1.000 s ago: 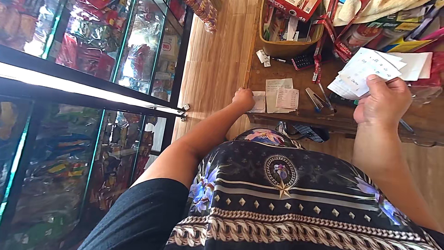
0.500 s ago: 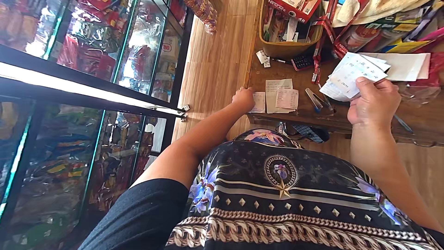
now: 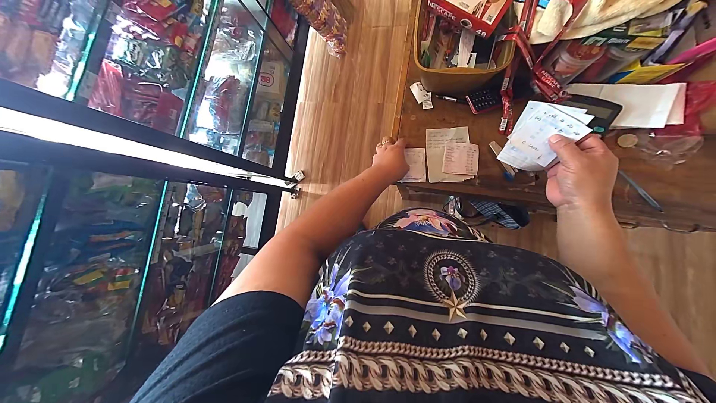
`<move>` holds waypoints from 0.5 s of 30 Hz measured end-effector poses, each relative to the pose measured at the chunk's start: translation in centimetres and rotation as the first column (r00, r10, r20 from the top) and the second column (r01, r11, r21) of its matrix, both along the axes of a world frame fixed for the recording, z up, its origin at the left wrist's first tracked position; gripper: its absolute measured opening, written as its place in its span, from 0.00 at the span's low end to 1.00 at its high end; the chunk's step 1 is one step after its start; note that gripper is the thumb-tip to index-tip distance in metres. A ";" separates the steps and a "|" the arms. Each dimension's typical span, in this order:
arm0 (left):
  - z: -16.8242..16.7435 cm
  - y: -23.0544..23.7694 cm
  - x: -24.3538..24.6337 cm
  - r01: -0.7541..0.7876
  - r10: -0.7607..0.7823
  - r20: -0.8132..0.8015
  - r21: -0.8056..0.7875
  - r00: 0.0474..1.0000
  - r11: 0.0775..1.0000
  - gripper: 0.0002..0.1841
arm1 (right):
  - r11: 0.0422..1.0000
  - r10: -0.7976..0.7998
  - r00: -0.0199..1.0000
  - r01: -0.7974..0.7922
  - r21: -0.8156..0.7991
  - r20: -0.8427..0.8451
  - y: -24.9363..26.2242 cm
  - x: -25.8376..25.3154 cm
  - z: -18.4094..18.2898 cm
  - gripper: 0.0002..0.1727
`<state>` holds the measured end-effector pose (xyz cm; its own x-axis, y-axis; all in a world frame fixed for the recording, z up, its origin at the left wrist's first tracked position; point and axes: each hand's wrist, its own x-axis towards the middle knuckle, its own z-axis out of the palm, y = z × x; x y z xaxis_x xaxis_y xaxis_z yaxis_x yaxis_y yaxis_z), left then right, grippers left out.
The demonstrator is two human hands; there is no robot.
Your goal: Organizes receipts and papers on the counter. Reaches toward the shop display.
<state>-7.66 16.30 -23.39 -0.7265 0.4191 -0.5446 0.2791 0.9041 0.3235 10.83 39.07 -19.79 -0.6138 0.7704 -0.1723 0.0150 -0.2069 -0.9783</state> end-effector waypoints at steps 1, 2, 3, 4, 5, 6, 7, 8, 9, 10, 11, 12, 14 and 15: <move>0.0 0.0 -0.1 0.013 -0.013 -0.002 -0.010 1.000 1.000 0.39 | 1.000 0.007 1.000 -0.007 0.001 0.006 -0.1 -0.1 0.0 0.08; 0.0 0.0 -0.2 0.026 -0.026 -0.006 -0.016 1.000 1.000 0.37 | 1.000 0.015 1.000 -0.015 0.005 0.013 -0.3 -0.2 0.0 0.08; 0.1 0.1 -0.3 0.038 -0.039 -0.006 -0.021 0.999 0.999 0.36 | 1.000 0.027 0.999 -0.027 0.010 0.021 -0.5 -0.3 0.0 0.08; 0.2 0.2 -0.3 0.047 -0.047 -0.003 -0.024 0.999 0.999 0.35 | 0.999 0.039 0.999 -0.039 0.015 0.026 -0.6 -0.4 0.1 0.08; 0.2 0.3 -0.4 0.053 -0.053 0.000 -0.027 0.999 0.998 0.33 | 0.999 0.047 0.998 -0.048 0.018 0.032 -0.8 -0.5 0.1 0.09; 0.2 0.4 -0.4 0.055 -0.055 0.006 -0.031 0.998 0.998 0.33 | 0.998 0.052 0.998 -0.052 0.019 0.038 -0.9 -0.6 0.1 0.09; 0.3 0.5 -0.5 0.054 -0.053 0.014 -0.035 0.998 0.998 0.32 | 0.998 0.054 0.998 -0.055 0.018 0.040 -1.0 -0.7 0.1 0.08; 0.3 0.6 -0.5 0.049 -0.048 0.022 -0.043 0.999 0.998 0.32 | 0.998 0.055 0.998 -0.056 0.019 0.040 -1.0 -0.8 0.1 0.08; 0.4 0.7 -0.5 0.042 -0.041 0.030 -0.053 0.999 0.998 0.32 | 0.998 0.057 0.998 -0.058 0.020 0.040 -1.0 -0.8 0.1 0.08; 0.5 0.7 -0.5 0.035 -0.033 0.037 -0.060 0.999 0.998 0.31 | 0.998 0.063 0.997 -0.064 0.022 0.043 -1.0 -0.8 0.1 0.09; 0.6 0.7 -0.6 0.029 -0.026 0.044 -0.063 0.999 0.998 0.30 | 0.997 0.066 0.997 -0.067 0.027 0.044 -1.0 -0.8 0.2 0.09; 0.7 0.6 -0.5 0.021 -0.018 0.054 -0.061 0.998 0.998 0.29 | 0.997 0.068 0.997 -0.069 0.036 0.047 -1.0 -0.8 0.1 0.08; 0.6 0.5 -0.4 0.015 -0.011 0.055 -0.056 0.998 0.998 0.28 | 0.996 0.078 0.995 -0.080 0.041 0.058 -1.0 -0.7 -0.1 0.08; 0.4 0.5 -0.4 0.017 -0.015 0.047 -0.049 0.999 0.999 0.27 | 0.995 0.085 0.994 -0.087 0.039 0.067 -1.1 -0.6 -0.2 0.08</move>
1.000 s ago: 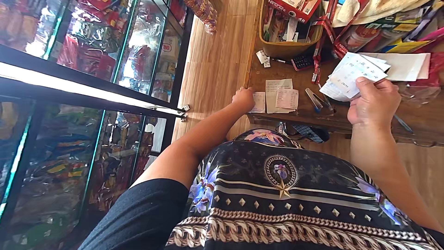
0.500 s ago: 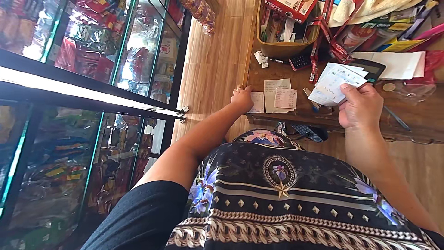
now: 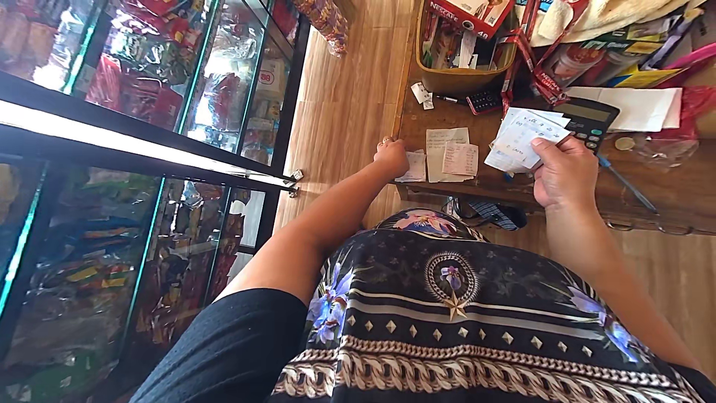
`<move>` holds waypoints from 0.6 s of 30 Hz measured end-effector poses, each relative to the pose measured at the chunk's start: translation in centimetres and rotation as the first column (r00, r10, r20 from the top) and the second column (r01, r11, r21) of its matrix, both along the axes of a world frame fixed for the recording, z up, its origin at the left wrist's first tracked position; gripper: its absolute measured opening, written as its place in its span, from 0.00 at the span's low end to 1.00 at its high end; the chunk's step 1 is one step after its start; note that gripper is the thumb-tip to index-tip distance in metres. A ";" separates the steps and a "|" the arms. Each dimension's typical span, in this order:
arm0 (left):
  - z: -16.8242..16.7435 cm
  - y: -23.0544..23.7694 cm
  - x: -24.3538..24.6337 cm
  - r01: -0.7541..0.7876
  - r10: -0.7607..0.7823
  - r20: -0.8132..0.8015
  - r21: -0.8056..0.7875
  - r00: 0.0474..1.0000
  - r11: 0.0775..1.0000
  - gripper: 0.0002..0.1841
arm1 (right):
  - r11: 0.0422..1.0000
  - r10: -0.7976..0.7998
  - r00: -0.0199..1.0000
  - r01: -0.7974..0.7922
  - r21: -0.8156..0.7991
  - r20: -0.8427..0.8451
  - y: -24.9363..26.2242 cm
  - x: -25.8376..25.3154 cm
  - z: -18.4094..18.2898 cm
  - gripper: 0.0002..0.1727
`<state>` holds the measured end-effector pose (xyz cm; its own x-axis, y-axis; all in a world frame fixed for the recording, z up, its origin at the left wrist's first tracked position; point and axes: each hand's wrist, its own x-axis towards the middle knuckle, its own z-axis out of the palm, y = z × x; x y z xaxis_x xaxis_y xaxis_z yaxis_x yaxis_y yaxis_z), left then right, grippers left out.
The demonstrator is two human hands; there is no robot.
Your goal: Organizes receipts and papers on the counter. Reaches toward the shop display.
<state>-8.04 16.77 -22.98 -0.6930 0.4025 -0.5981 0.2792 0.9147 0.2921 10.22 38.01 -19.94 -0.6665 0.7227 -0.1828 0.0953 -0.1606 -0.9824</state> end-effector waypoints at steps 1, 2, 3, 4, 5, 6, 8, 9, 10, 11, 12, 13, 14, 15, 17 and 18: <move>-0.2 -0.1 0.1 0.008 -0.008 -0.009 0.009 1.000 1.000 0.26 | 1.000 0.004 1.000 -0.004 -0.005 0.009 -0.1 0.1 -0.1 0.08; -0.3 -0.1 0.1 0.021 -0.021 -0.016 0.016 1.000 1.000 0.25 | 1.000 0.006 1.000 -0.006 -0.011 0.023 -0.2 0.1 -0.2 0.07; -0.4 -0.2 0.1 0.034 -0.033 -0.022 0.025 0.999 0.999 0.24 | 1.000 0.008 1.000 -0.008 -0.018 0.029 -0.3 0.0 -0.3 0.07; -0.5 -0.2 0.2 0.050 -0.049 -0.028 0.032 0.998 0.998 0.23 | 1.000 0.011 0.999 -0.011 -0.024 0.030 -0.4 0.0 -0.5 0.07; -0.5 -0.3 0.2 0.066 -0.065 -0.031 0.041 0.997 0.997 0.23 | 0.999 0.012 1.000 -0.011 -0.032 0.028 -0.4 0.0 -0.6 0.07; -0.6 -0.3 0.2 0.078 -0.076 -0.030 0.054 0.997 0.995 0.23 | 0.999 0.009 1.000 -0.008 -0.036 0.027 -0.4 0.0 -0.7 0.07; -0.7 -0.5 0.2 0.079 -0.077 -0.023 0.092 0.997 0.993 0.22 | 0.999 0.005 1.000 -0.004 -0.040 0.024 -0.3 -0.1 -0.7 0.07; -0.7 -0.7 0.2 0.072 -0.071 -0.021 0.117 0.997 0.991 0.22 | 0.999 0.001 1.000 0.000 -0.040 0.023 -0.3 -0.2 -0.7 0.07; -0.6 -0.9 0.3 0.059 -0.057 -0.015 0.142 0.998 0.988 0.21 | 0.999 -0.001 1.000 0.002 -0.040 0.027 -0.3 -0.2 -0.7 0.07; -0.4 -1.1 0.4 0.035 -0.034 -0.005 0.169 0.999 0.985 0.20 | 0.999 -0.002 0.999 0.003 -0.040 0.035 -0.4 -0.2 -0.7 0.07; -0.2 -1.3 0.4 0.001 -0.003 0.007 0.201 1.000 0.980 0.20 | 0.999 0.004 0.999 -0.002 -0.038 0.051 -0.6 -0.3 -0.7 0.07; -0.1 -1.7 0.3 -0.046 0.041 0.026 0.245 0.999 0.968 0.20 | 0.999 0.018 0.997 -0.016 -0.032 0.078 -0.9 -0.4 -0.7 0.08; 0.0 -2.2 0.2 -0.114 0.100 0.060 0.304 0.993 0.946 0.21 | 0.999 0.047 0.993 -0.045 -0.023 0.111 -1.3 -0.6 -0.8 0.09; 0.2 -2.8 0.1 -0.198 0.169 0.109 0.366 0.980 0.909 0.23 | 0.997 0.084 0.986 -0.083 -0.012 0.145 -1.8 -0.8 -1.0 0.11; 0.4 -3.8 -0.2 -0.363 0.283 0.232 0.490 0.931 0.793 0.30 | 0.986 0.163 0.965 -0.167 0.001 0.204 -2.8 -1.4 -1.8 0.14; 0.5 -4.4 -0.5 -0.436 0.316 0.304 0.534 0.899 0.725 0.35 | 0.981 0.190 0.957 -0.194 -0.002 0.220 -3.4 -2.0 -2.4 0.14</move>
<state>-8.54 12.39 -22.50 -0.7674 0.4386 -0.4677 -0.1626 0.5725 0.8036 8.20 34.65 -22.37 -0.7384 0.5900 -0.3266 0.3349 -0.0995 -0.9370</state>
